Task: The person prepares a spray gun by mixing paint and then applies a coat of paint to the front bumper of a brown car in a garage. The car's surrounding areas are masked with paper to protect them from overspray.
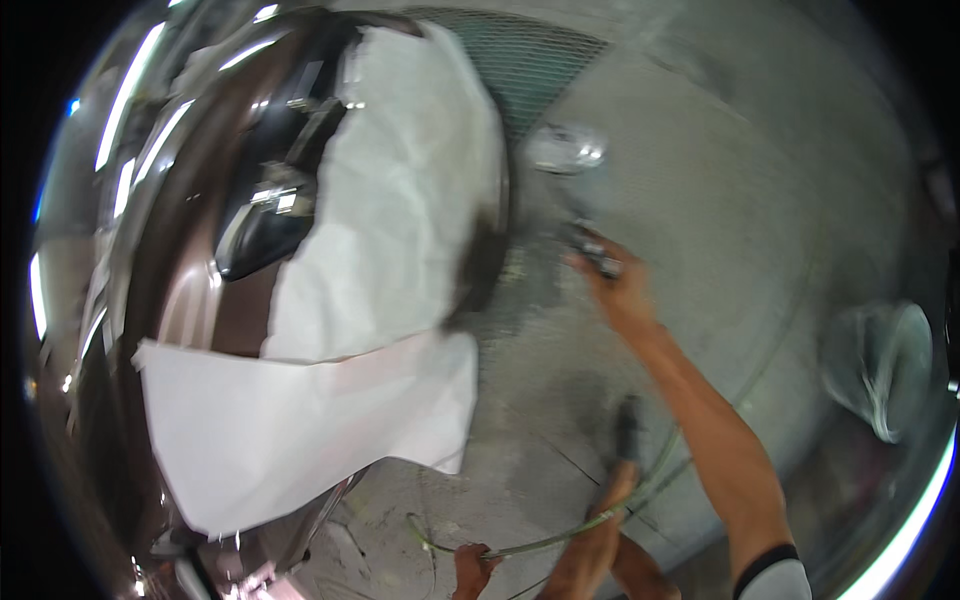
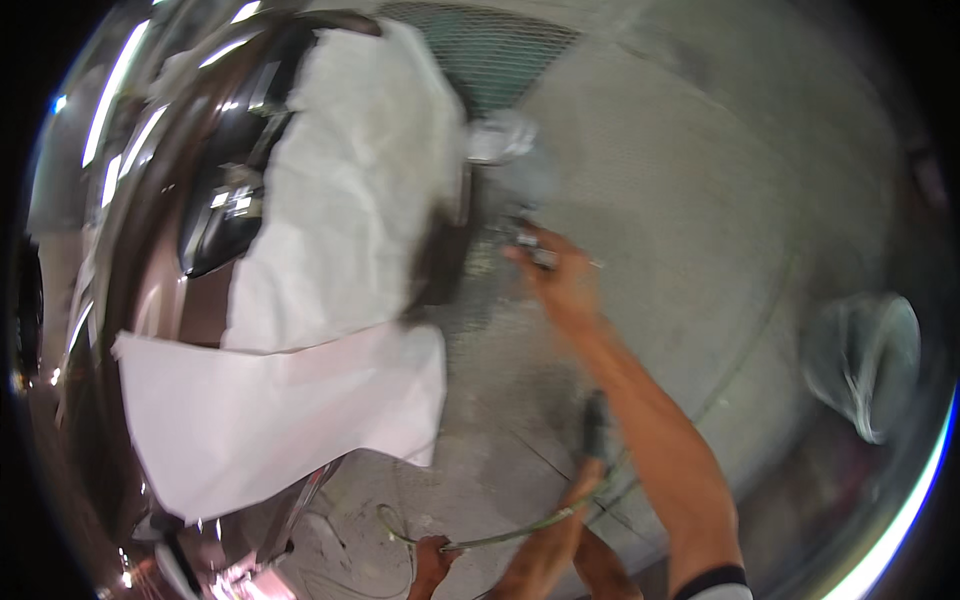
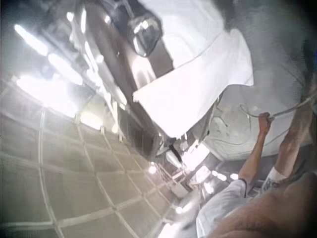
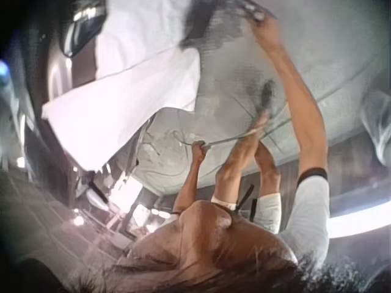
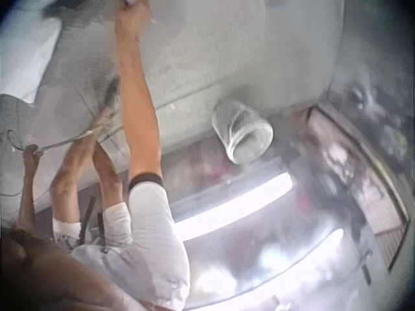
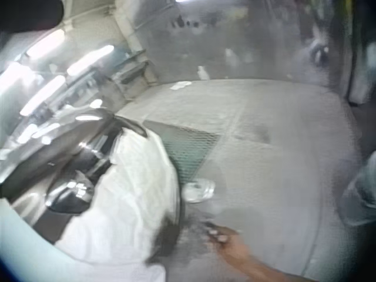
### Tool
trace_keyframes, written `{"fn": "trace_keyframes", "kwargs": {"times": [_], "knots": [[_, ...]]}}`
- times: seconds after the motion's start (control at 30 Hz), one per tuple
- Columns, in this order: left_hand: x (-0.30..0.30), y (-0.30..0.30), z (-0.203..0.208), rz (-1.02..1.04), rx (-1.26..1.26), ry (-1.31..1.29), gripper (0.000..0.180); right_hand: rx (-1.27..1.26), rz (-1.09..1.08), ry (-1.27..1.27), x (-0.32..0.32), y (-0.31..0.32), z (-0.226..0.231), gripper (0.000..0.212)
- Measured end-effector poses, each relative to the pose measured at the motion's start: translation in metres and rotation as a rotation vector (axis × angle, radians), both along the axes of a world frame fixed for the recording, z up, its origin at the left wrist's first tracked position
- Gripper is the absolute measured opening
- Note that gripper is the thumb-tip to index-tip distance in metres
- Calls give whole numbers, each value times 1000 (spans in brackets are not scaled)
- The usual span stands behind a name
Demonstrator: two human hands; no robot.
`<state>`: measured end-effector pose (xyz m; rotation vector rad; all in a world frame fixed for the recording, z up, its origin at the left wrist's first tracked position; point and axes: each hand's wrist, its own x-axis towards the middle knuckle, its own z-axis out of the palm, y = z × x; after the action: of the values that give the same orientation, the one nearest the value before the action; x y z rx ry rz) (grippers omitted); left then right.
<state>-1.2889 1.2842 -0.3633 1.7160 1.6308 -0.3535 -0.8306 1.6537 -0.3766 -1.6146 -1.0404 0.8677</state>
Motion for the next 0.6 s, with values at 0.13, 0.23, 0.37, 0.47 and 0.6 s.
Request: {"fn": "trace_keyframes", "kwargs": {"times": [0.13,0.23,0.37,0.47,0.6], "knots": [[12,5,-5,-19,114,3,43,68,62,44,28,6,2,44],[31,-12,-4,13,58,22,43,-86,200,75,41,15,6,46],[68,-36,-7,6,90,23,42,-221,249,-51,65,33,1,49],[87,-72,-12,39,146,-53,38,-270,271,61,75,38,-6,55],[117,-112,6,226,73,40,21,-208,344,143,78,41,-9,57]]}}
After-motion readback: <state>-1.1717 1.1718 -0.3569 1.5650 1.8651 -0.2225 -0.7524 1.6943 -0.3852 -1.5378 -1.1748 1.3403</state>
